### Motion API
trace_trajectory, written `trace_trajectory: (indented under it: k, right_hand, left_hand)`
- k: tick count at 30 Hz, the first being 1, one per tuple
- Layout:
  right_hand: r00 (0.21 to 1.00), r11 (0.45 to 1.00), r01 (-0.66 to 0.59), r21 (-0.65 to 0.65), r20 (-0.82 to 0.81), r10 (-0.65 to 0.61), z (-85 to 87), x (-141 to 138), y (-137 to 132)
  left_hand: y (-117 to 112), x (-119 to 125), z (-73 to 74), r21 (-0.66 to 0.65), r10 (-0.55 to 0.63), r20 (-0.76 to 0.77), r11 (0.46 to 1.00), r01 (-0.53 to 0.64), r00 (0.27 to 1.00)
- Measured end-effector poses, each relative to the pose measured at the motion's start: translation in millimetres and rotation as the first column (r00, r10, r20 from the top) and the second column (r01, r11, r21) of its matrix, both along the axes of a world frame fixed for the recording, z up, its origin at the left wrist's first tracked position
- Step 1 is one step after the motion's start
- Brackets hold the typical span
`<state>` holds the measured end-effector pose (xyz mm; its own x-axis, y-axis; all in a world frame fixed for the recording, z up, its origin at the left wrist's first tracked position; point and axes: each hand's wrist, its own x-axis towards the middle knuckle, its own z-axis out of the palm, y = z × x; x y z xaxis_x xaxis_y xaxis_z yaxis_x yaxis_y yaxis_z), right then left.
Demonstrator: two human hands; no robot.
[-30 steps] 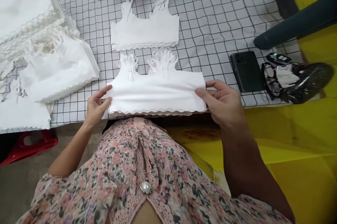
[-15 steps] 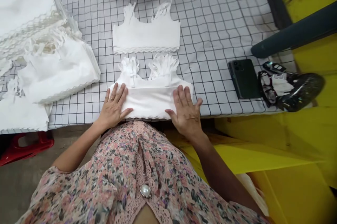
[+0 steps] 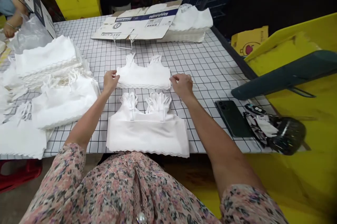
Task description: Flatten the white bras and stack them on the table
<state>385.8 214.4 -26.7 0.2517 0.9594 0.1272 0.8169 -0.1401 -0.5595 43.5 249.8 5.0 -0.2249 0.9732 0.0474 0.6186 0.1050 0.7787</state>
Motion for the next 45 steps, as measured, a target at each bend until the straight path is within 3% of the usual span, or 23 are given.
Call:
trace_trajectory:
  k: [3,6,12,18,22,28,32,36,40,42,45]
  right_hand:
    - [0.997,0.992,0.074,-0.104,0.038,-0.070,-10.9,-12,39]
    - [0.996,0.991,0.084,-0.107,0.014,-0.083,-22.2,-18,54]
    - [0.996,0.998,0.012,0.065,0.084,-0.018,-34.1,-19,51]
    - [0.997,0.993,0.062,0.096,-0.044,-0.058,-34.4,-10,46]
    - [0.999,0.993,0.050,0.109,-0.008,-0.050,-35.6,-7,47]
    - [0.997,0.998,0.047,-0.052,0.060,-0.044,-39.8,-14,64]
    - [0.995,0.988,0.104,-0.117,0.014,-0.103,-42.6,-11,75]
    - [0.995,0.991,0.084,-0.102,-0.051,-0.089,-41.3,-11,77]
    - [0.999,0.999,0.036,-0.029,-0.011,-0.037,-37.6,-16,68]
    - [0.999,0.998,-0.046,0.054,0.020,0.045,-34.7,-21,58]
    - [0.953,0.947,-0.300,0.112,0.086,0.291,-25.6,-38,42]
  left_hand:
    - [26,5,-7.4,-0.103,0.042,-0.076,0.993,-0.049,0.996]
    - [37,5,-16.4,-0.142,0.062,-0.088,0.987,-0.074,0.994]
    - [50,1,-27.2,-0.107,0.119,-0.106,0.986,-0.130,0.987]
    - [54,4,-29.4,-0.069,0.127,-0.084,0.989,-0.133,0.988]
    - [52,10,-28.6,0.016,0.140,-0.037,0.990,-0.139,0.990]
    - [55,14,-22.0,-0.087,0.165,0.200,0.985,-0.151,0.966]
    - [53,12,-13.3,-0.052,0.164,0.263,0.986,-0.156,0.951]
    - [44,16,-4.6,0.007,0.173,0.326,0.983,-0.186,0.929]
    - [33,26,5.5,0.007,0.174,0.482,0.979,-0.202,0.859]
    - [30,33,12.1,-0.010,0.176,0.559,0.979,-0.206,0.810]
    - [30,50,24.0,-0.017,0.138,0.665,0.985,-0.169,0.734]
